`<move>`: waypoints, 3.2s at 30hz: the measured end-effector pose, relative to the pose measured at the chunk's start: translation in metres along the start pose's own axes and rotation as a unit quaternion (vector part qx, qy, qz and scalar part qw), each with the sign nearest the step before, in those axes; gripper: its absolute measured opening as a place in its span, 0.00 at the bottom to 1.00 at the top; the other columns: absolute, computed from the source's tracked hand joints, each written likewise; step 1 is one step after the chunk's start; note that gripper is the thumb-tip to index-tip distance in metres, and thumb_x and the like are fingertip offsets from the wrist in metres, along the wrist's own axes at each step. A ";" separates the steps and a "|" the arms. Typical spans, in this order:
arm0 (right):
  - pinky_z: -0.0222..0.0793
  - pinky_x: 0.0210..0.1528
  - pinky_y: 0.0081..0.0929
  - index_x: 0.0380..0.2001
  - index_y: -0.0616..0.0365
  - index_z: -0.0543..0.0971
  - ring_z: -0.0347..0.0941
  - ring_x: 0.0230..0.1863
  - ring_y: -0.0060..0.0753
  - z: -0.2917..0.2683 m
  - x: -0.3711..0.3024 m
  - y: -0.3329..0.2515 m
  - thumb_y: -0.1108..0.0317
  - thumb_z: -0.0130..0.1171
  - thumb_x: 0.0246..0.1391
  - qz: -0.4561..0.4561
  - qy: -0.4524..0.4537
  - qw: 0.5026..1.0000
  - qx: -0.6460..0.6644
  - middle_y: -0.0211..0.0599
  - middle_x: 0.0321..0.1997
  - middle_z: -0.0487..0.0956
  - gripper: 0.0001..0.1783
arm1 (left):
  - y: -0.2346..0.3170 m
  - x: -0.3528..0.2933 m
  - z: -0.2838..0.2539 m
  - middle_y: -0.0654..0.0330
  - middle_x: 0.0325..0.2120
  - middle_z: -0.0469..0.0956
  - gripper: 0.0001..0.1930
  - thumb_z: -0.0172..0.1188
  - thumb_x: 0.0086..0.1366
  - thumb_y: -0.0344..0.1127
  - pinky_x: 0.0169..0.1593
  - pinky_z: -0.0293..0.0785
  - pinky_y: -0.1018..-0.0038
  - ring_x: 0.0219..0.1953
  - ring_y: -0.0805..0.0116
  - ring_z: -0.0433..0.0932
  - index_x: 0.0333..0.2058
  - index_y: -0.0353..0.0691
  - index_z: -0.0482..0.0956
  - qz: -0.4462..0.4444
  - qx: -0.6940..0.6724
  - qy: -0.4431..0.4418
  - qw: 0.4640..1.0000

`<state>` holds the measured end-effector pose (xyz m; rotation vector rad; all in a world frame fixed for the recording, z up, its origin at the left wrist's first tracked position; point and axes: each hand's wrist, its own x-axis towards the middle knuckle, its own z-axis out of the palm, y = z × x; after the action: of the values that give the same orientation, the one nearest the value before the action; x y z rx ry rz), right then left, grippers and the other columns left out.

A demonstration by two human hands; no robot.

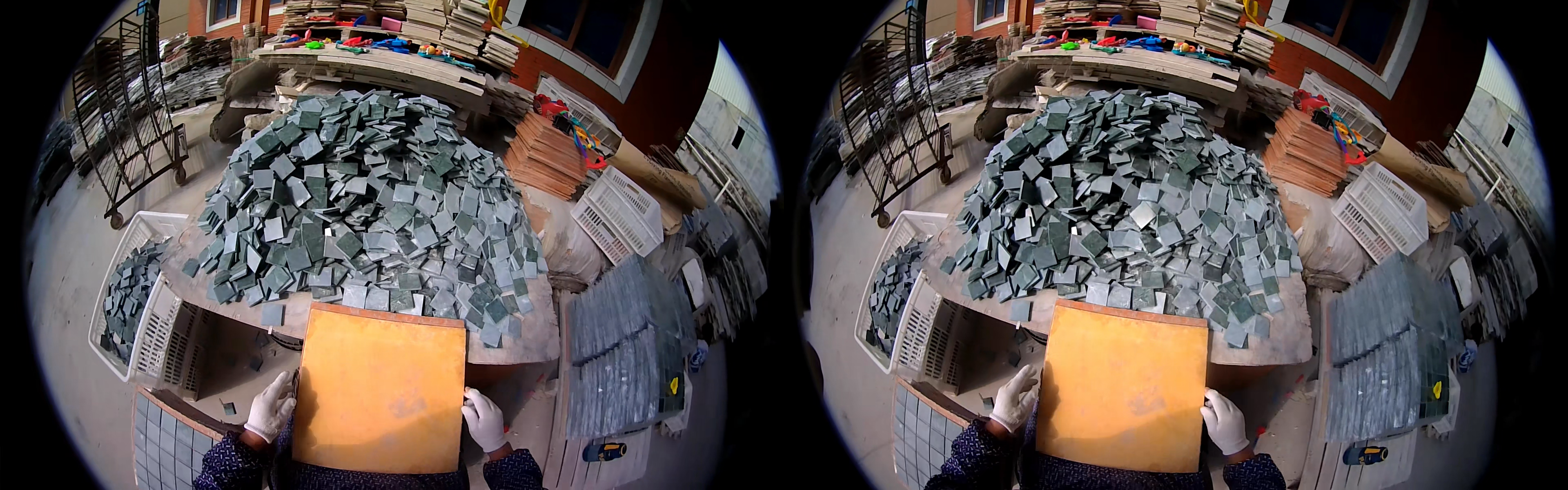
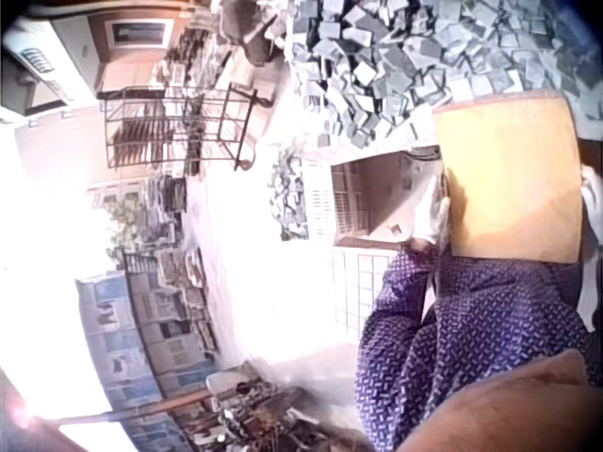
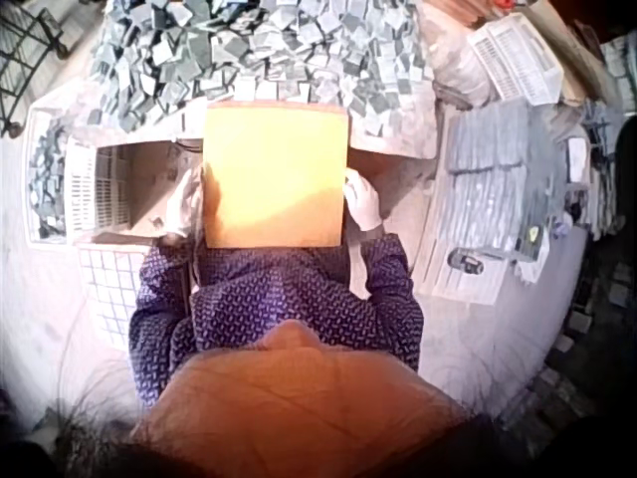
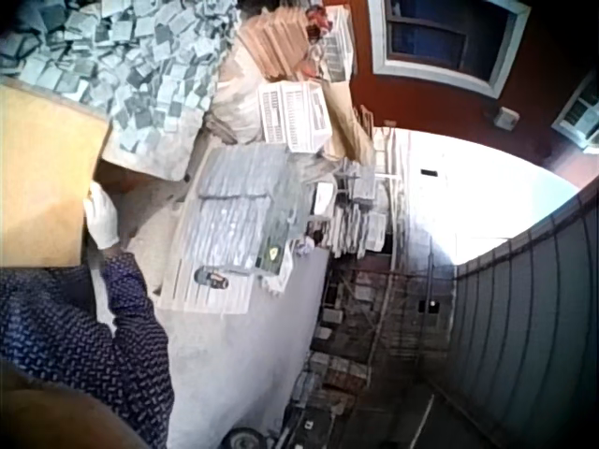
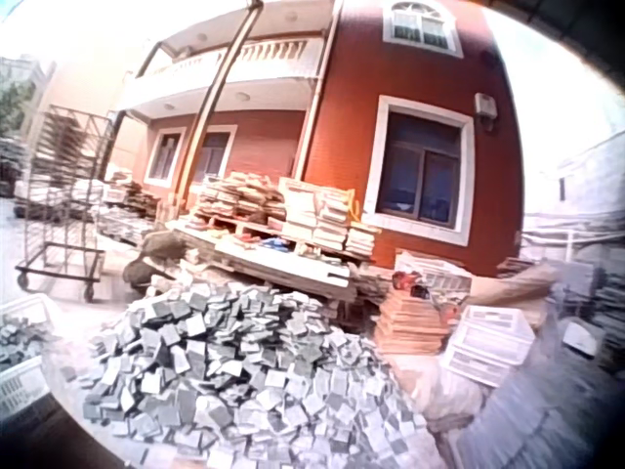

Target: The person places small square tiles into a grid frame, pressing them into place. They then cover the grid with an orange board, flip it over, and remove the frame to reveal the assembled tile sheet. The person repeats the process with additional tiles.

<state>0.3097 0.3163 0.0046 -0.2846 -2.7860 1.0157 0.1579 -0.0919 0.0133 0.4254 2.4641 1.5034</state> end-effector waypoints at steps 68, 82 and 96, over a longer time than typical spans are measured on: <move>0.66 0.54 0.39 0.49 0.67 0.72 0.70 0.51 0.54 -0.004 0.279 0.013 0.66 0.58 0.52 0.057 0.280 0.958 0.031 0.54 0.52 0.73 0.22 | 0.057 0.240 0.052 0.44 0.59 0.64 0.32 0.59 0.63 0.38 0.61 0.63 0.65 0.61 0.52 0.66 0.62 0.30 0.59 0.157 0.003 0.113 0.981; 0.39 0.71 0.47 0.63 0.63 0.63 0.51 0.71 0.46 0.120 0.117 -0.110 0.35 0.56 0.47 -0.241 -0.065 0.941 -0.227 0.51 0.69 0.59 0.50 | 0.009 0.142 0.058 0.53 0.68 0.53 0.40 0.48 0.63 0.61 0.70 0.39 0.51 0.70 0.54 0.49 0.66 0.39 0.55 0.198 0.419 -0.053 0.885; 0.44 0.69 0.55 0.63 0.70 0.56 0.51 0.68 0.64 0.034 -0.029 -0.039 0.50 0.62 0.50 -0.007 -0.004 0.993 -0.121 0.64 0.66 0.58 0.46 | -0.011 0.008 0.064 0.43 0.65 0.56 0.52 0.47 0.55 0.73 0.68 0.39 0.42 0.68 0.46 0.52 0.63 0.31 0.58 0.178 0.417 -0.052 0.890</move>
<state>0.3253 0.2594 0.0020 -0.2914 -2.9157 0.6753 0.1707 -0.0414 -0.0259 1.1109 2.9329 0.3716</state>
